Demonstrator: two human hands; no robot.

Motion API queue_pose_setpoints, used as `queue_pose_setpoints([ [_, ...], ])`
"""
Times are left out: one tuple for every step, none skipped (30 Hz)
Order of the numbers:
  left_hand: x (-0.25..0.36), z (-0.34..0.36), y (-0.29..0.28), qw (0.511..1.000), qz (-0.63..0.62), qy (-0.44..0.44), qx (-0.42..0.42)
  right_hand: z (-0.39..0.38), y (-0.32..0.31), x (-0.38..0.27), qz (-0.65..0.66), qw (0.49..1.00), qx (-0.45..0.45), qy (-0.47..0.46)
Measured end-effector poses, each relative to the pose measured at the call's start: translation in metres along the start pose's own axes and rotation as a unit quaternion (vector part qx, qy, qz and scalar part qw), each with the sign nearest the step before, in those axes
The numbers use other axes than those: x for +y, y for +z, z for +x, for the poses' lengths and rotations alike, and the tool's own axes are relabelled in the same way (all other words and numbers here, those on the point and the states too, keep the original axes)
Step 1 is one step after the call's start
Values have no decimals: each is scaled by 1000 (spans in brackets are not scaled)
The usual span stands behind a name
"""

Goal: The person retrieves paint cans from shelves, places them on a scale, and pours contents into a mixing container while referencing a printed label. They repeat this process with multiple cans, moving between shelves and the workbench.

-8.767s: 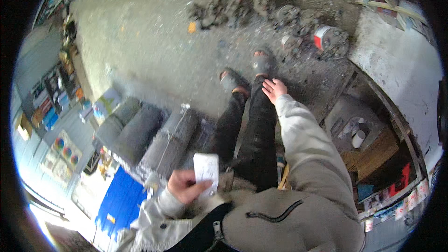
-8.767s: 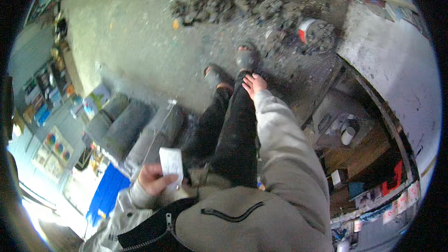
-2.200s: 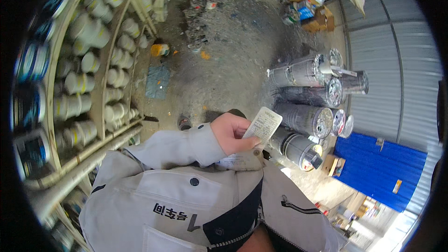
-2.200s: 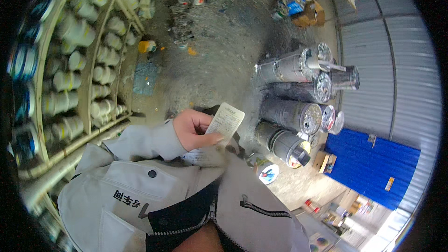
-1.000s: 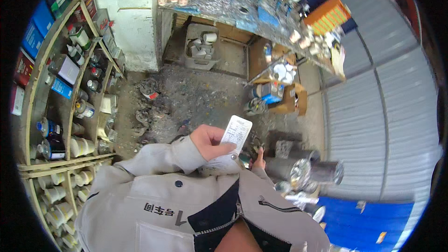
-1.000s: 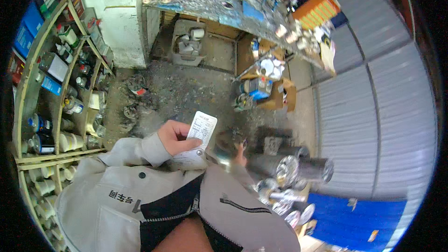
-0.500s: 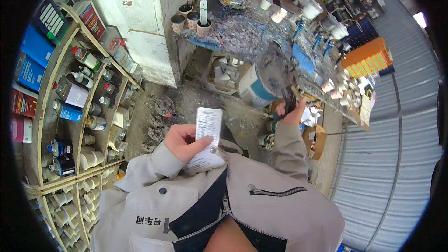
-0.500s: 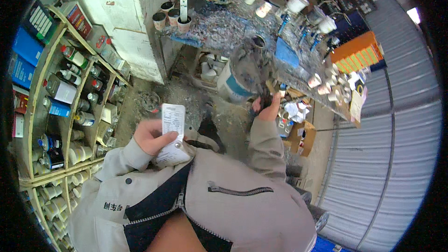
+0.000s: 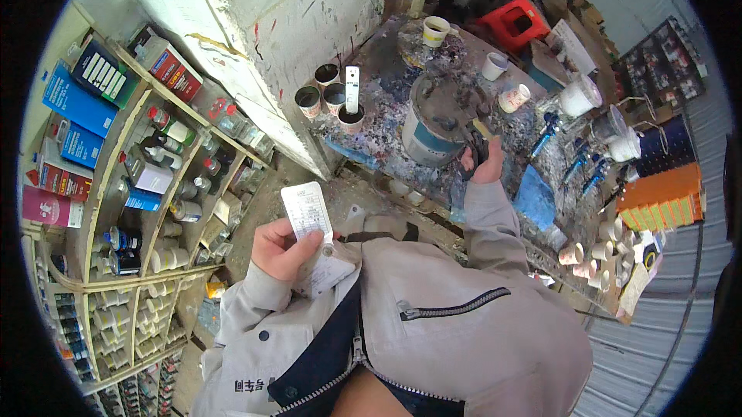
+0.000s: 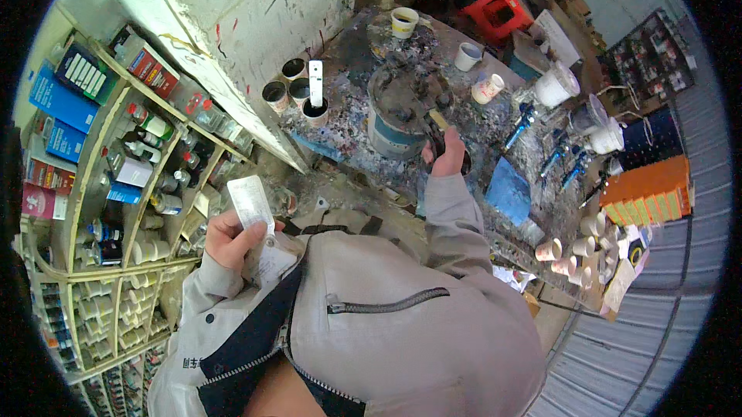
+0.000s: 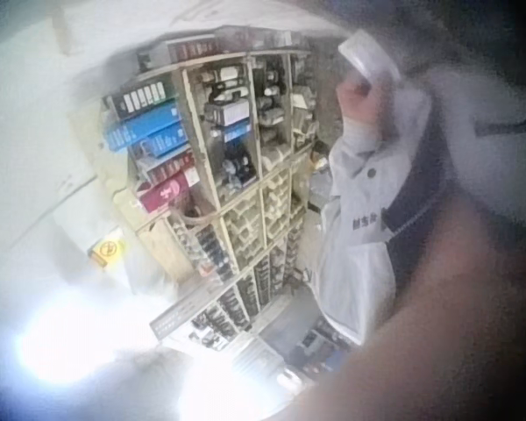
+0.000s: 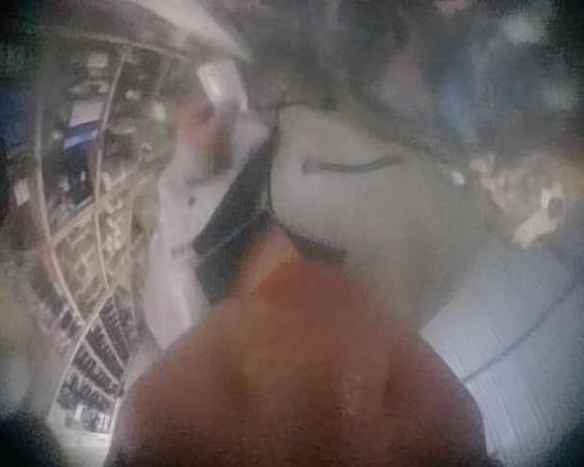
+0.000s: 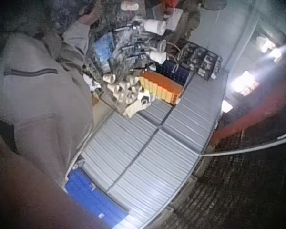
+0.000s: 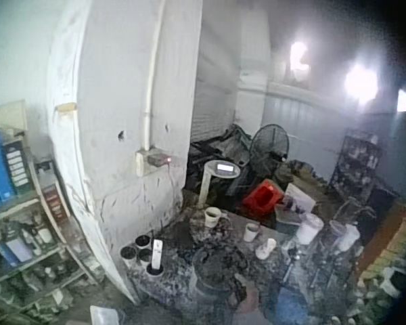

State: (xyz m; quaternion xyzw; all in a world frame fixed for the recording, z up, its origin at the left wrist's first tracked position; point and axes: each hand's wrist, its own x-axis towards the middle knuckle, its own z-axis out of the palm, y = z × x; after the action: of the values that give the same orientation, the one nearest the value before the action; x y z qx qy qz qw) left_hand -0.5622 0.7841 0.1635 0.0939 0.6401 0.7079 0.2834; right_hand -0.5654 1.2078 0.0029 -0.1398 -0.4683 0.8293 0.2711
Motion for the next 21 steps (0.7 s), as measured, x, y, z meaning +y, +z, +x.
queue_pose_setpoints([
  [1, 7, 3, 1000, -6, -4, 0, 8, -2, -1, 0, 1000, 5, 20],
  [3, 15, 6, 1000, -13, -6, -2, 16, -4, -2, 11, 999, -8, 35],
  [4, 23, 11, 1000, -10, -3, 2, 24, -6, -3, 21, 999, -19, 44],
  [6, 31, 16, 1000, -8, 0, 6, 30, -6, -4, 8, 999, -25, 47],
  [7, 37, 20, 1000, -5, 2, 10, 33, -7, -5, -5, 999, -26, 46],
  [8, 44, 25, 1000, 0, 6, 13, 35, -7, -5, -19, 998, -22, 50],
  [9, 51, 29, 1000, 6, 10, 15, 37, -8, -7, -8, 998, -36, 58],
  [10, 59, 33, 1000, 13, 17, 13, 36, -10, -7, 1, 996, -64, 58],
  [11, 66, 36, 1000, 11, 7, 17, 35, -14, -8, -1, 996, -64, 62],
  [12, 73, 39, 1000, 9, -2, 17, 34, -19, -8, -5, 996, -63, 66],
  [12, 80, 42, 1000, 4, -7, 13, 33, -27, -10, -15, 992, -90, 84],
  [12, 85, 45, 1000, -2, -21, 18, 37, -36, -13, -78, 984, -125, 104],
  [13, 90, 48, 999, -12, -32, 21, 43, -47, -18, -142, 969, -160, 124],
  [14, 95, 50, 999, -20, -38, 24, 54, -57, -24, -194, 957, -190, 107],
  [16, 100, 50, 999, -13, -31, 24, 71, -65, -30, -225, 949, -217, 49],
  [17, 102, 51, 999, -5, -23, 25, 92, -69, -37, -303, 921, -238, -50],
  [19, 104, 51, 999, 4, -15, 27, 114, -72, -48, -339, 911, -227, -66],
  [20, 105, 51, 999, 8, -16, 37, 141, -72, -63, -293, 933, -205, -38],
  [20, 105, 51, 999, 12, -19, 46, 171, -67, -79, -245, 952, -182, -7],
  [20, 105, 52, 998, 16, -25, 55, 203, -58, -93, -199, 967, -158, 26],
  [18, 104, 53, 997, -10, -25, 71, 239, -43, -101, -256, 962, -95, -13],
])
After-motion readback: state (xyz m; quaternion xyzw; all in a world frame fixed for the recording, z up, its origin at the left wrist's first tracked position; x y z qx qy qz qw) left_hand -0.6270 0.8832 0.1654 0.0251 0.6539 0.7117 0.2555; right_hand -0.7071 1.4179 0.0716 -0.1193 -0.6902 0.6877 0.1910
